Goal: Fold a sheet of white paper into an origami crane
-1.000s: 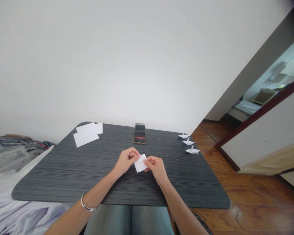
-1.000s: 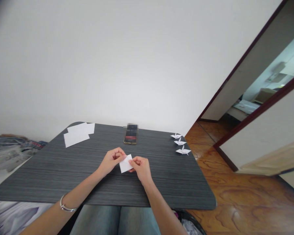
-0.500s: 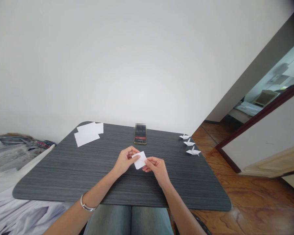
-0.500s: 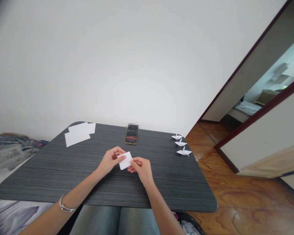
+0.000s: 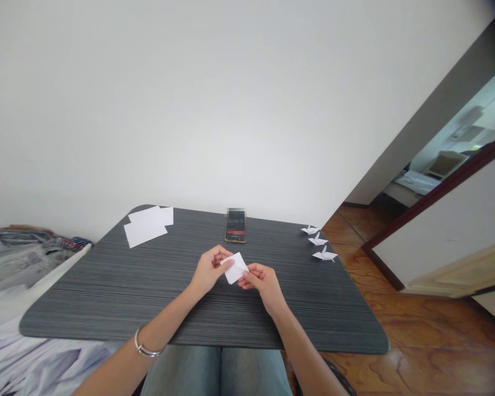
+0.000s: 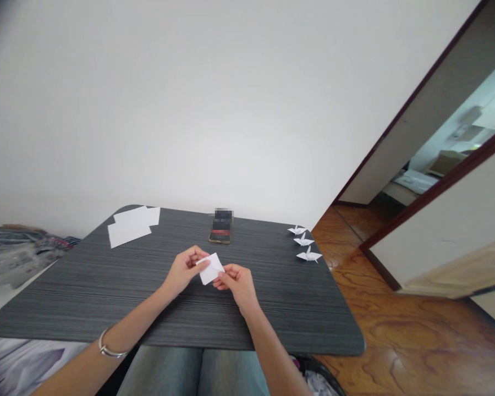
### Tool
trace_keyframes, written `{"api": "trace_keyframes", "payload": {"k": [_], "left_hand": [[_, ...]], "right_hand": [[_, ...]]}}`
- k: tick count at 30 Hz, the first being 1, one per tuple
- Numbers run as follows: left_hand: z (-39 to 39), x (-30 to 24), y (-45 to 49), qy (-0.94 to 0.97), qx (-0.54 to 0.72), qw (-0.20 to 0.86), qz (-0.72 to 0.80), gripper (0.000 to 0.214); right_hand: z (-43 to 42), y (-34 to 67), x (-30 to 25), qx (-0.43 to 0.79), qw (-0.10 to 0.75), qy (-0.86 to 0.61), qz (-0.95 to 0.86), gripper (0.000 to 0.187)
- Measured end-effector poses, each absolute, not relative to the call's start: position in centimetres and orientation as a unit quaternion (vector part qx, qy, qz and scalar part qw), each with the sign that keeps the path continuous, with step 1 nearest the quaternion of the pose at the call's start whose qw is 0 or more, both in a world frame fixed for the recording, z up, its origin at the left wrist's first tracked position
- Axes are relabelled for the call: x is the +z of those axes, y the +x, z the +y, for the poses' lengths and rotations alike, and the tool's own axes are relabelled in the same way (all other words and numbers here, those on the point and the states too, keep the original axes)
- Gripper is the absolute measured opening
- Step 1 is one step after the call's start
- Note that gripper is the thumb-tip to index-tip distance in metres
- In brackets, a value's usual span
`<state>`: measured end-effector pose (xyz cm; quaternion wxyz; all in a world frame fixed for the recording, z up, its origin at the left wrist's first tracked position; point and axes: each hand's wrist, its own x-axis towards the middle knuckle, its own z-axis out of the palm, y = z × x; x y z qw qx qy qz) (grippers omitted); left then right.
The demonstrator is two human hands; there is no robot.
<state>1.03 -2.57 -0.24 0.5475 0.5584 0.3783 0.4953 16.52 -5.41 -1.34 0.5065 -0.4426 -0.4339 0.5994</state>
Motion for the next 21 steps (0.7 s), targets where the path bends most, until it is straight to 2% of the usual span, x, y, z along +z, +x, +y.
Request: {"api": "trace_keyframes", "payload": {"k": [21], "left_hand": [[-2.5, -0.17, 1.03, 0.554, 0.494, 0.545, 0.389, 0.021]], "right_hand": [[-5.66, 16.75, -1.15, 0.618, 0.508, -0.421, -0.428, 0.021]]}}
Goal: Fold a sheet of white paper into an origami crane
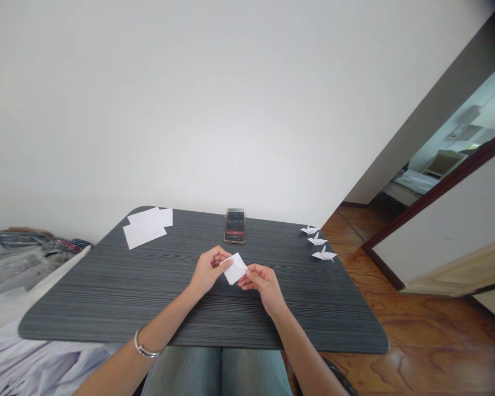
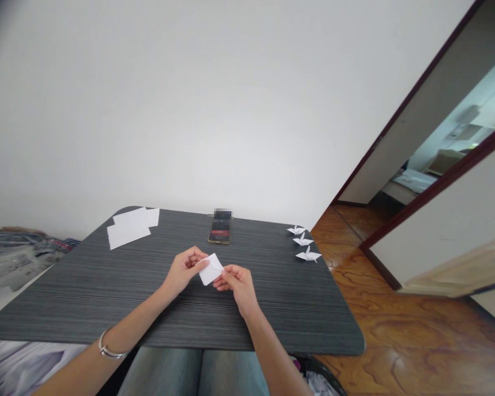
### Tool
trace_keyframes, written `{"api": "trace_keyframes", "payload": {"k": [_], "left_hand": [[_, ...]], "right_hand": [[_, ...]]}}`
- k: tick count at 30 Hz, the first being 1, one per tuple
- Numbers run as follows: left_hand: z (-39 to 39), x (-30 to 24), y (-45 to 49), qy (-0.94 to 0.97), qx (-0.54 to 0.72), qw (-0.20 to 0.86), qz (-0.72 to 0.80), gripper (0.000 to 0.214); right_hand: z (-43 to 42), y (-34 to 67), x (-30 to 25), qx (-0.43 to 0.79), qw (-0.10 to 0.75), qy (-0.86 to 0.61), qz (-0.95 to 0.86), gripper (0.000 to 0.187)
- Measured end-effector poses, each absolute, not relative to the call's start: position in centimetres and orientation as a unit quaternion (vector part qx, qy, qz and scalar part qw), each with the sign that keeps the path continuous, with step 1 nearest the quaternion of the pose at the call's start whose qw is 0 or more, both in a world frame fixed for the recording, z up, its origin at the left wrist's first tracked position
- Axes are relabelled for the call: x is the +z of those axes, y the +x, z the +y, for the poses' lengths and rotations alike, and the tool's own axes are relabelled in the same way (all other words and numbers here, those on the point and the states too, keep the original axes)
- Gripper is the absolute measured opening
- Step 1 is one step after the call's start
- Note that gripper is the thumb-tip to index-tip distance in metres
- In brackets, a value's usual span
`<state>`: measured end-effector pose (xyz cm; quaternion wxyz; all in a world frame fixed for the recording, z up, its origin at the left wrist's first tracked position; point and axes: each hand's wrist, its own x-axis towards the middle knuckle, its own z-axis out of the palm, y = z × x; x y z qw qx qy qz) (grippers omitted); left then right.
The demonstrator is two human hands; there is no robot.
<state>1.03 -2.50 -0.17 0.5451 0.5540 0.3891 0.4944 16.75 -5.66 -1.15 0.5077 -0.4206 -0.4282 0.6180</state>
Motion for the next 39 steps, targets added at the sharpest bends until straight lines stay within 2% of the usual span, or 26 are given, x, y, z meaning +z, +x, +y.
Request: {"api": "trace_keyframes", "payload": {"k": [6, 21, 28, 31, 39], "left_hand": [[-2.41, -0.49, 0.89, 0.56, 0.49, 0.544, 0.387, 0.021], [-2.35, -0.68, 0.94, 0.569, 0.464, 0.567, 0.373, 0.021], [-2.64, -0.19, 1.11, 0.559, 0.45, 0.6, 0.353, 0.025], [-2.85, -0.36, 1.34, 0.583, 0.445, 0.588, 0.342, 0.036], [-3.2, -0.75, 1.8, 0.58, 0.465, 0.572, 0.347, 0.026]], "right_hand": [[-5.59, 16.57, -1.06, 0.607, 0.505, -0.43, -0.438, 0.026], [-5.43, 16.58, -1.51, 0.569, 0.504, -0.456, -0.463, 0.024], [-5.33, 16.57, -1.57, 0.551, 0.526, -0.458, -0.458, 0.023], [-5.3, 16.5, -1.66, 0.545, 0.531, -0.459, -0.459, 0.025], [-5.42, 16.31, -1.23, 0.569, 0.514, -0.455, -0.454, 0.024]]}}
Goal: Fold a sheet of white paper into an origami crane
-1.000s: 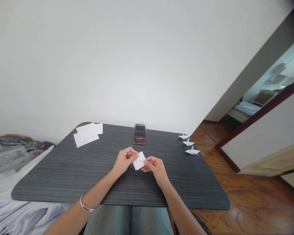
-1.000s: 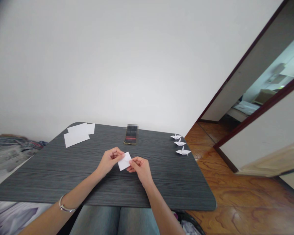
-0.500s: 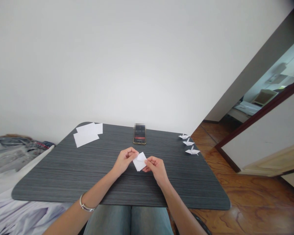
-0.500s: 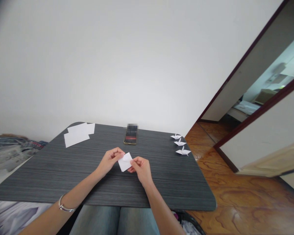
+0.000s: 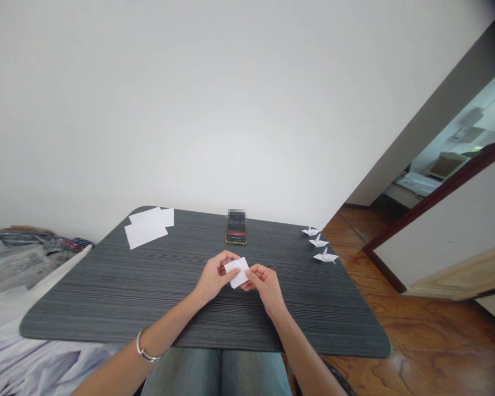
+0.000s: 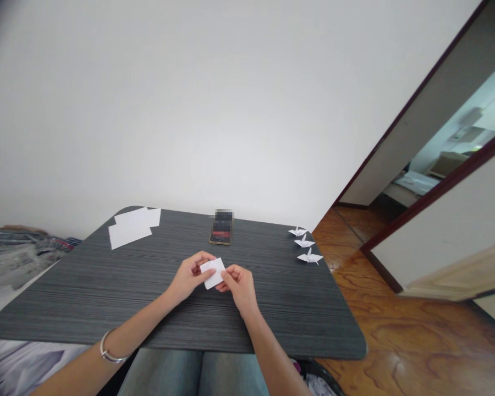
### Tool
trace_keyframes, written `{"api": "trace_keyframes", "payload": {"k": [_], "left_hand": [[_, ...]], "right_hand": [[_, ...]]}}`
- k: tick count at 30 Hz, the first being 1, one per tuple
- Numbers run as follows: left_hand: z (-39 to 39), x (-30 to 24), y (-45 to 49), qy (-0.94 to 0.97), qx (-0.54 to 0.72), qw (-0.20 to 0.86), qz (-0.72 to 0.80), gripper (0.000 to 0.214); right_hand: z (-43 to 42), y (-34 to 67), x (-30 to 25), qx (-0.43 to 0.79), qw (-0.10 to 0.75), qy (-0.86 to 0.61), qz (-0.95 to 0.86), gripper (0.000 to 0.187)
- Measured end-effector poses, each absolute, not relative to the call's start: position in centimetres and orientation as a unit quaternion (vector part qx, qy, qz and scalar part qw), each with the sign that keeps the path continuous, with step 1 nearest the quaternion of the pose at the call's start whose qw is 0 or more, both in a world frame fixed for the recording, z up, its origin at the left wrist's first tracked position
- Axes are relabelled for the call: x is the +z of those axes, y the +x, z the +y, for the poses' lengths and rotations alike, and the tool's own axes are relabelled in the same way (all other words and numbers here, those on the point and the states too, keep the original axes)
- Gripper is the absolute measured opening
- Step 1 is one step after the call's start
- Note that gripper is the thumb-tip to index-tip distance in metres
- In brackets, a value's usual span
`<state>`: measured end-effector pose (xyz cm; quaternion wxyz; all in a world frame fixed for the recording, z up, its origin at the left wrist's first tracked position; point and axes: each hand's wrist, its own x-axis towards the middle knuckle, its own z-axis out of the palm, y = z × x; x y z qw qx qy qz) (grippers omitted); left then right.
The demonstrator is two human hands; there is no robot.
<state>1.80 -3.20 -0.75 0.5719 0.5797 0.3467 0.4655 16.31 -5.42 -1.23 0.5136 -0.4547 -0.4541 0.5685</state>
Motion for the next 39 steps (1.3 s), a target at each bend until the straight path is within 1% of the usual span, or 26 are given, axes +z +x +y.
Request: {"api": "trace_keyframes", "payload": {"k": [4, 10, 16, 19, 25, 39], "left_hand": [[-3.45, -0.6, 1.82, 0.589, 0.456, 0.557, 0.367, 0.028], [-3.46, -0.73, 1.65, 0.623, 0.427, 0.525, 0.392, 0.038], [-3.31, -0.81, 1.47, 0.617, 0.434, 0.516, 0.407, 0.035], [-3.31, -0.7, 1.53, 0.602, 0.434, 0.531, 0.409, 0.035], [-3.29, -0.34, 1.69, 0.574, 0.428, 0.575, 0.396, 0.036], [-3.36, -0.32, 1.77, 0.561, 0.443, 0.61, 0.341, 0.025]], "right_hand": [[-5.45, 16.27, -1.28, 0.569, 0.508, -0.453, -0.462, 0.024], [-5.42, 16.44, -1.43, 0.566, 0.509, -0.452, -0.466, 0.025], [-5.51, 16.47, -1.58, 0.548, 0.511, -0.451, -0.485, 0.022], [-5.63, 16.42, -1.58, 0.533, 0.507, -0.456, -0.501, 0.02], [-5.75, 16.33, -1.44, 0.519, 0.5, -0.462, -0.517, 0.022], [-5.52, 16.31, -1.69, 0.528, 0.508, -0.456, -0.506, 0.025]]}}
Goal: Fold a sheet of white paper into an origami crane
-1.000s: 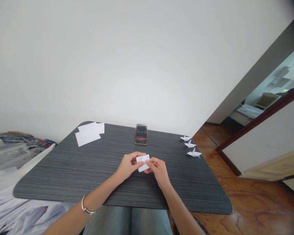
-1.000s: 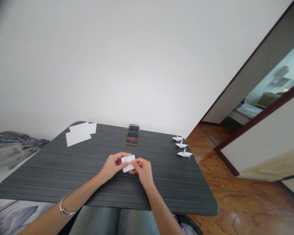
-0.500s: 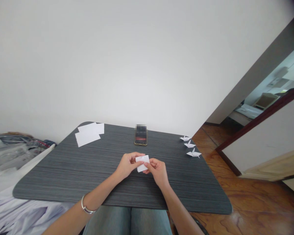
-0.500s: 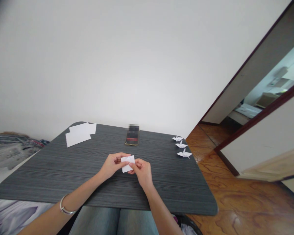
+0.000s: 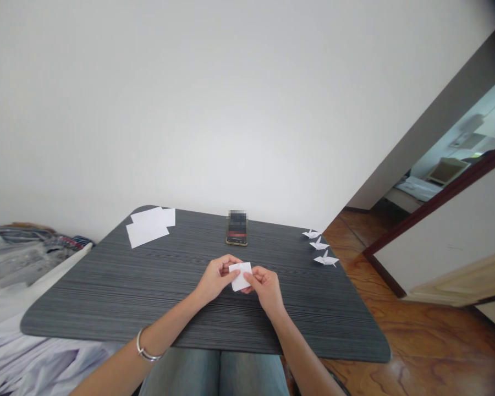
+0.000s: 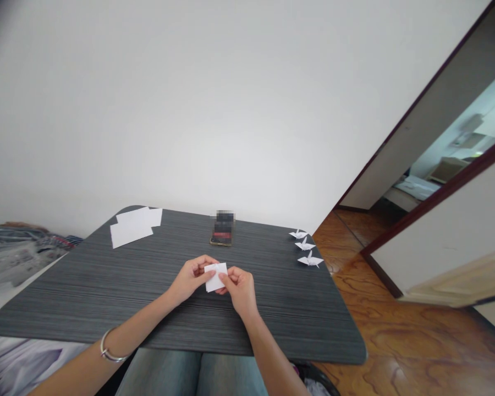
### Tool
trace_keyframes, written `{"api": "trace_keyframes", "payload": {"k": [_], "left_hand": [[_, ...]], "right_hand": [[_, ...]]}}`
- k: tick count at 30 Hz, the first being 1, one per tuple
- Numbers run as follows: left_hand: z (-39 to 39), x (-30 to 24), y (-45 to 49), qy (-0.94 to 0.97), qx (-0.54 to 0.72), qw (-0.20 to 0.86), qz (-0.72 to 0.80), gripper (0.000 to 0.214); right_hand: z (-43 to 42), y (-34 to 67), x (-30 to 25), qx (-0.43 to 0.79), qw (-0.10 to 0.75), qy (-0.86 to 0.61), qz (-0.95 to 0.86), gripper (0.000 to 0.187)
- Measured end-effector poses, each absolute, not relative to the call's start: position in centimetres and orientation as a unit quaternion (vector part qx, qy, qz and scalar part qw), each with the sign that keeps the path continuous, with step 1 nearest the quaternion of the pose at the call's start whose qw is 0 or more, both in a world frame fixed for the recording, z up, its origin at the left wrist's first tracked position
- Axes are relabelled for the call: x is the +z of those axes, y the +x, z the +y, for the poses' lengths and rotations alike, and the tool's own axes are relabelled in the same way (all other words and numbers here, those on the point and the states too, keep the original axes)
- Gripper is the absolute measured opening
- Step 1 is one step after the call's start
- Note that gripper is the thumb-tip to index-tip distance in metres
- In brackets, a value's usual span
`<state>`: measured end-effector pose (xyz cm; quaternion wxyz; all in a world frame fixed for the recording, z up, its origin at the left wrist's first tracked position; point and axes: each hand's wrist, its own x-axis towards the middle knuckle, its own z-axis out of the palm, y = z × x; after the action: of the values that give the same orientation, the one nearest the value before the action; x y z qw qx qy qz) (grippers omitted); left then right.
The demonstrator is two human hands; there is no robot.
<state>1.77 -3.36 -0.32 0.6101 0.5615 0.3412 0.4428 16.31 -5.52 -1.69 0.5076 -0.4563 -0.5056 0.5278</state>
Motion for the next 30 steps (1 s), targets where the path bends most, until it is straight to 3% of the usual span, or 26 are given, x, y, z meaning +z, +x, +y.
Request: {"api": "trace_keyframes", "payload": {"k": [18, 30], "left_hand": [[-3.43, -0.59, 1.7, 0.681, 0.388, 0.477, 0.398, 0.028], [-3.66, -0.09, 1.71, 0.662, 0.406, 0.504, 0.377, 0.032]], "right_hand": [[-5.68, 16.18, -1.53, 0.543, 0.49, -0.454, -0.509, 0.026], [-5.65, 16.16, -1.55, 0.547, 0.494, -0.445, -0.509, 0.025]]}}
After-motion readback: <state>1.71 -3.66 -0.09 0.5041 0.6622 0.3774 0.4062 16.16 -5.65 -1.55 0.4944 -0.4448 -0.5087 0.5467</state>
